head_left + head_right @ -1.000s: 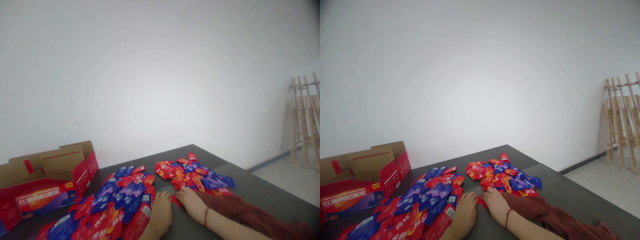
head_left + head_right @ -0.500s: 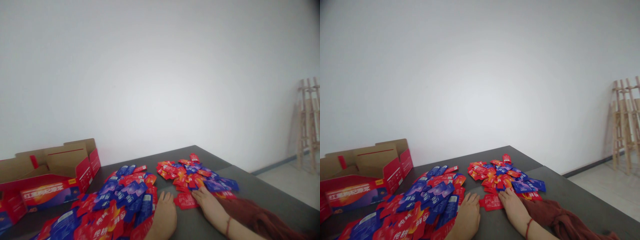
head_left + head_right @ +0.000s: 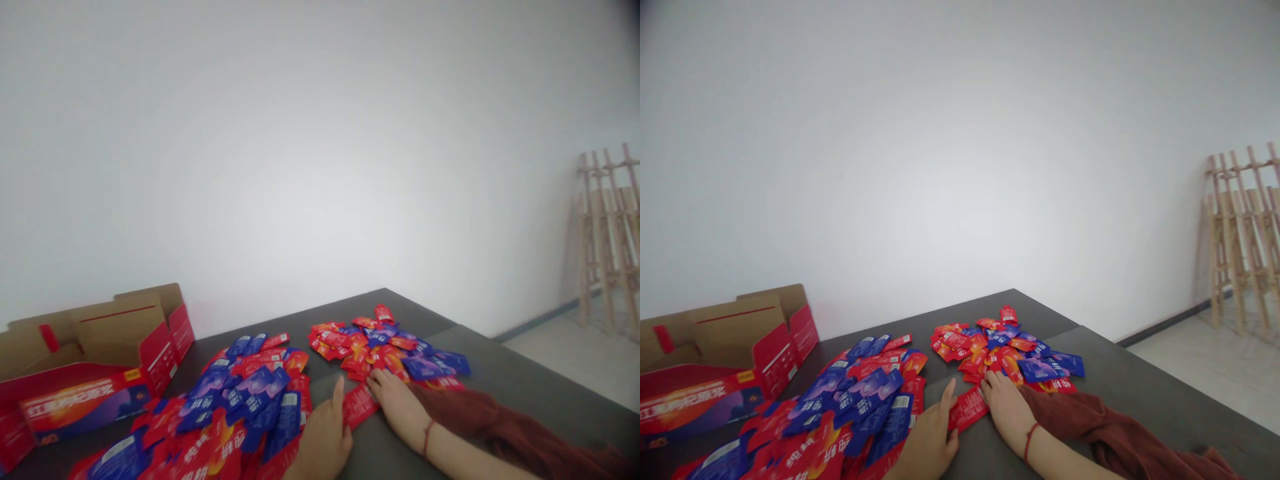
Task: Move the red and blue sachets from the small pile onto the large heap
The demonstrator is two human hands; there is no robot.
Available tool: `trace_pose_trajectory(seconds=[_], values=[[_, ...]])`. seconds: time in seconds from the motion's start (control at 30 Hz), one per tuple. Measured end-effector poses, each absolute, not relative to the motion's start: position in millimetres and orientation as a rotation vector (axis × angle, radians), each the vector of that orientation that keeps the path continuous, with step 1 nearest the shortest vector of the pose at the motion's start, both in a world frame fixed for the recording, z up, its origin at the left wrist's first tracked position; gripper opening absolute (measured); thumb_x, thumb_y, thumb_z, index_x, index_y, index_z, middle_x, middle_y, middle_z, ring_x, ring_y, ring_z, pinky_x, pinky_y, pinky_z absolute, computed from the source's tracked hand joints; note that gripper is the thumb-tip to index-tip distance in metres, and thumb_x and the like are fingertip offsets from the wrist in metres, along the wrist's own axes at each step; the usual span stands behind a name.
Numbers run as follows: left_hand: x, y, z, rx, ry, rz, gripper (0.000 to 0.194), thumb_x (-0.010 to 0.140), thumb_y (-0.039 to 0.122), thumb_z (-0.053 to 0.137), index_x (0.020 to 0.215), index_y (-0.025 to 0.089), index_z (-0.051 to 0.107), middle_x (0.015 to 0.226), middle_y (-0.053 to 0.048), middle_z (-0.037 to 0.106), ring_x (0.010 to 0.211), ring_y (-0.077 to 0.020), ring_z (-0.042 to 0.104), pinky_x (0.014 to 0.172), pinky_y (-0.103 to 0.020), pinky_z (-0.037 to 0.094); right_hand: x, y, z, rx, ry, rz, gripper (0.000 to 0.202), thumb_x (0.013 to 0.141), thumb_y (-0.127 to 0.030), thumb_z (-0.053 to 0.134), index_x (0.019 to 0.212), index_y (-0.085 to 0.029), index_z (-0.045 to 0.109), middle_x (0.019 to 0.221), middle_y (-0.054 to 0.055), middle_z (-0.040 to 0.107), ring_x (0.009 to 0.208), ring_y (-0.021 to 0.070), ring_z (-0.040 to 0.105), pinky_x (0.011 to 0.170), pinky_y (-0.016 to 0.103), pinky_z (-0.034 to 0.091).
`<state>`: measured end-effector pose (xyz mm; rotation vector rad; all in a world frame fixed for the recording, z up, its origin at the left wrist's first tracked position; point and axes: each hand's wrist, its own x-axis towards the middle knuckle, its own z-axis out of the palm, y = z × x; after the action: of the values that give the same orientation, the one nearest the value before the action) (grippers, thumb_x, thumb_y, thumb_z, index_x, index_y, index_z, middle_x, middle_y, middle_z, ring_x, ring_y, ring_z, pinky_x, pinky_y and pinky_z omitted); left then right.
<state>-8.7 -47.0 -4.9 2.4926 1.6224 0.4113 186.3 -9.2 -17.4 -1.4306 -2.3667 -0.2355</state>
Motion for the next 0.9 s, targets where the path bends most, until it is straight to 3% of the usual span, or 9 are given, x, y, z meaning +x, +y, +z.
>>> trace_pose_trajectory(seconds=[0.1,0.2,0.33,0.43,0.53,0.67,0.9], values=[[-8.9,-45.4,-3.0,2.432,1.591,0.479,0.090,0.070,0.007,0.042,0.151,0.013,0.003,0.150,-0.010,0.031,0.123,-0.0183,0.048,0.102,-0.024,0.033,181.5,-12.0,-19.5,-1.454,-2.355,-0.355,0.033,0.087,-0.002,0.040,0.104,-0.011,0.067,0.103,0.016,0.065,0.097,0.0277,0.058,0.087,0.040,0.045],[-8.3,-43.7,-0.1,2.398,1.572,0.514,0.092,0.067,0.004,0.040,0.151,0.014,0.003,0.156,-0.007,0.015,0.133,-0.0173,0.036,0.107,-0.024,0.028,164.1,-10.5,-17.9,-1.361,-2.421,-0.325,0.032,0.088,-0.003,0.040,0.101,-0.012,0.067,0.100,0.014,0.067,0.096,0.0274,0.059,0.088,0.041,0.045],[-10.8,-40.6,-2.7,2.394,1.523,0.598,0.095,0.063,0.003,0.041,0.150,0.012,0.005,0.156,-0.008,0.015,0.138,-0.0181,0.029,0.111,-0.028,0.024,139.9,-7.2,-10.3,-1.231,-2.509,-0.128,0.028,0.088,-0.006,0.042,0.093,-0.013,0.068,0.093,0.010,0.069,0.089,0.0229,0.062,0.082,0.034,0.047],[-12.8,-38.0,-7.3,2.397,1.526,0.619,0.092,0.066,0.006,0.043,0.150,0.009,0.006,0.155,-0.010,0.017,0.137,-0.0192,0.030,0.112,-0.030,0.024,145.8,-8.4,-5.6,-1.083,-2.550,-0.008,0.025,0.089,-0.012,0.046,0.099,-0.017,0.068,0.098,0.006,0.070,0.091,0.0190,0.063,0.083,0.028,0.047],[-13.0,-35.6,-10.4,2.360,1.566,0.582,0.090,0.068,0.007,0.043,0.150,0.010,0.004,0.155,-0.012,0.018,0.134,-0.0203,0.035,0.111,-0.031,0.026,172.3,-11.7,-6.0,-1.014,-2.488,0.126,0.029,0.091,-0.017,0.043,0.108,-0.018,0.066,0.108,0.008,0.068,0.100,0.0198,0.061,0.091,0.030,0.044],[-13.2,-30.9,-13.4,2.366,1.495,0.577,0.088,0.070,0.005,0.041,0.150,0.014,0.004,0.156,-0.008,0.015,0.137,-0.0205,0.030,0.112,-0.033,0.024,196.4,-14.6,-7.6,-1.194,-2.368,0.146,0.034,0.091,-0.015,0.037,0.107,-0.016,0.067,0.112,0.012,0.067,0.104,0.0219,0.060,0.095,0.035,0.042],[-17.7,-27.1,-15.6,2.390,1.384,0.630,0.092,0.069,0.003,0.042,0.150,0.013,0.001,0.155,-0.010,0.017,0.138,-0.0204,0.028,0.113,-0.034,0.024,155.6,-26.5,-1.3,-0.963,-2.498,0.284,0.035,0.089,-0.014,0.038,0.107,-0.016,0.067,0.106,0.011,0.069,0.104,0.0216,0.060,0.094,0.035,0.043]])
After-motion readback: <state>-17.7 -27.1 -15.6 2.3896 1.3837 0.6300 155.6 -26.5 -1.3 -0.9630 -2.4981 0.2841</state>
